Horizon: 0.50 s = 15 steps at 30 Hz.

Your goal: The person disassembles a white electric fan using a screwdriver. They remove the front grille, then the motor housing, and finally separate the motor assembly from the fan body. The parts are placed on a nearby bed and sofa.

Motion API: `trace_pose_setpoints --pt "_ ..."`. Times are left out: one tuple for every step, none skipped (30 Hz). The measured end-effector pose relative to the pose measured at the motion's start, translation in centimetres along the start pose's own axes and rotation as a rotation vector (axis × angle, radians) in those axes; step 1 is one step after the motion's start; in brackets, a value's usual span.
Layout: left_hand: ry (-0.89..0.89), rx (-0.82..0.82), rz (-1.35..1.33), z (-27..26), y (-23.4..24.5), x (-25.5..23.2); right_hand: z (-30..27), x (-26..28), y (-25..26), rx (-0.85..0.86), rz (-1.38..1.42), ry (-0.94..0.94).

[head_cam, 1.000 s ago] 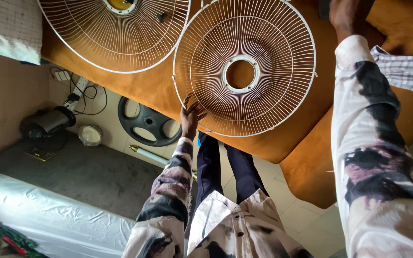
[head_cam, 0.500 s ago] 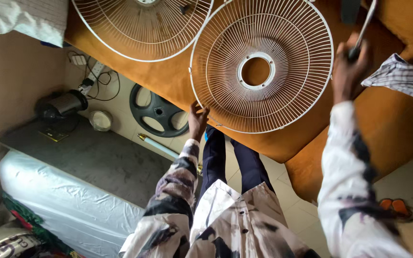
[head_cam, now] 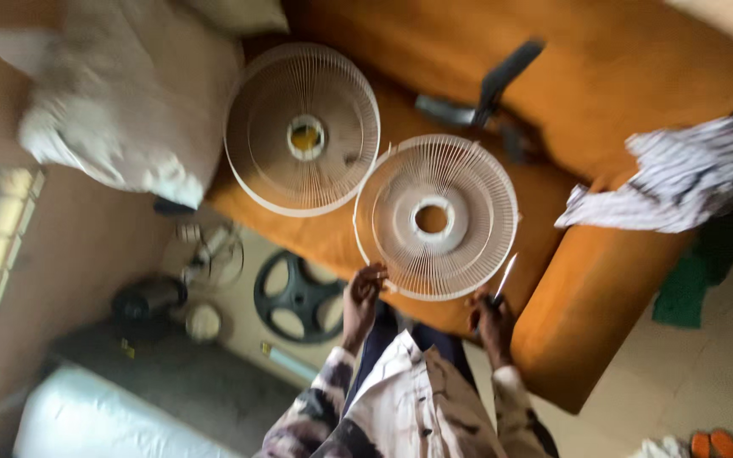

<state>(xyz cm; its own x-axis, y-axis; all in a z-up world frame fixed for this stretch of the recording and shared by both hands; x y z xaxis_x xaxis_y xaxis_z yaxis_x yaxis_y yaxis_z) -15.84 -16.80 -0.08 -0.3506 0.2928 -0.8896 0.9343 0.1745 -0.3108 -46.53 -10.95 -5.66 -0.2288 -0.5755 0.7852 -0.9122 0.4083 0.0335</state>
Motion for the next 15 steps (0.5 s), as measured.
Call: trace_pose_setpoints --pt "-0.021 0.036 -0.005 -0.4 -0.5 -1.7 -1.3 0.9 -0.6 -0.004 -0.013 0.043" --pt "-0.042 0.072 -0.01 -0.6 -1.0 -3.4 -2.1 1.7 -1.3 -0.008 -0.026 0.086" --pt "-0.058 0.106 -0.015 -1.1 -1.5 -5.0 -3.2 2.7 -1.6 -0.004 -0.021 0.105" --pt "-0.055 0.122 0.003 -1.4 -1.9 -6.5 -4.1 3.7 -2.1 0.0 -0.018 0.124" --pt "-0.046 0.134 0.023 -1.9 -2.1 -7.9 -5.3 4.8 -2.4 0.003 -0.016 0.135" --pt "-0.037 0.146 0.042 -2.1 -2.4 -9.2 -6.2 6.0 -2.6 0.005 -0.031 0.179" --pt "-0.042 0.166 0.032 -2.5 -2.6 -10.5 -7.3 7.1 -2.9 0.008 -0.043 0.218" --pt "-0.047 0.185 0.023 -3.0 -2.7 -11.6 -8.3 8.2 -3.2 0.011 -0.057 0.256" --pt "-0.05 0.205 0.013 -3.4 -2.8 -12.5 -9.4 9.0 -3.4 0.002 -0.06 0.262" --pt "-0.052 0.225 0.006 -3.7 -2.9 -13.3 -10.6 9.8 -3.4 -0.008 -0.064 0.268" --pt "-0.047 0.242 0.005 -4.3 -2.7 -14.1 -11.9 10.3 -3.5 -0.017 -0.066 0.266" --pt "-0.042 0.259 0.003 -4.7 -2.7 -14.7 -12.6 11.2 -3.7 -0.011 -0.062 0.287" --pt "-0.044 0.272 -0.018 -5.3 -2.7 -15.2 -13.6 11.6 -3.8 -0.009 -0.056 0.299" --pt "-0.045 0.286 -0.04 -5.6 -2.7 -15.5 -14.7 12.0 -3.9 -0.007 -0.051 0.311" --pt "-0.048 0.296 -0.06 -5.9 -2.7 -15.7 -15.5 12.4 -3.9 0.015 -0.048 0.33"
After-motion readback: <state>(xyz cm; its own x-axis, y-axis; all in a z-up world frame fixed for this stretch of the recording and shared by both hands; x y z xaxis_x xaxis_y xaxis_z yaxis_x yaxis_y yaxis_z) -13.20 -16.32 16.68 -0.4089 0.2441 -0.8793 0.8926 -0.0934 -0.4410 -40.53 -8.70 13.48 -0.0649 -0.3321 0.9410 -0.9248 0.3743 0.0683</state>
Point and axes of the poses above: each hand's wrist, its own z-axis towards the middle knuckle, its own y-axis out of the back of the hand, x = y × z, the point moved 3 cm from there along z, towards the middle knuckle, and after that the axes turned 4 degrees about -z, right-handed, at the moved point
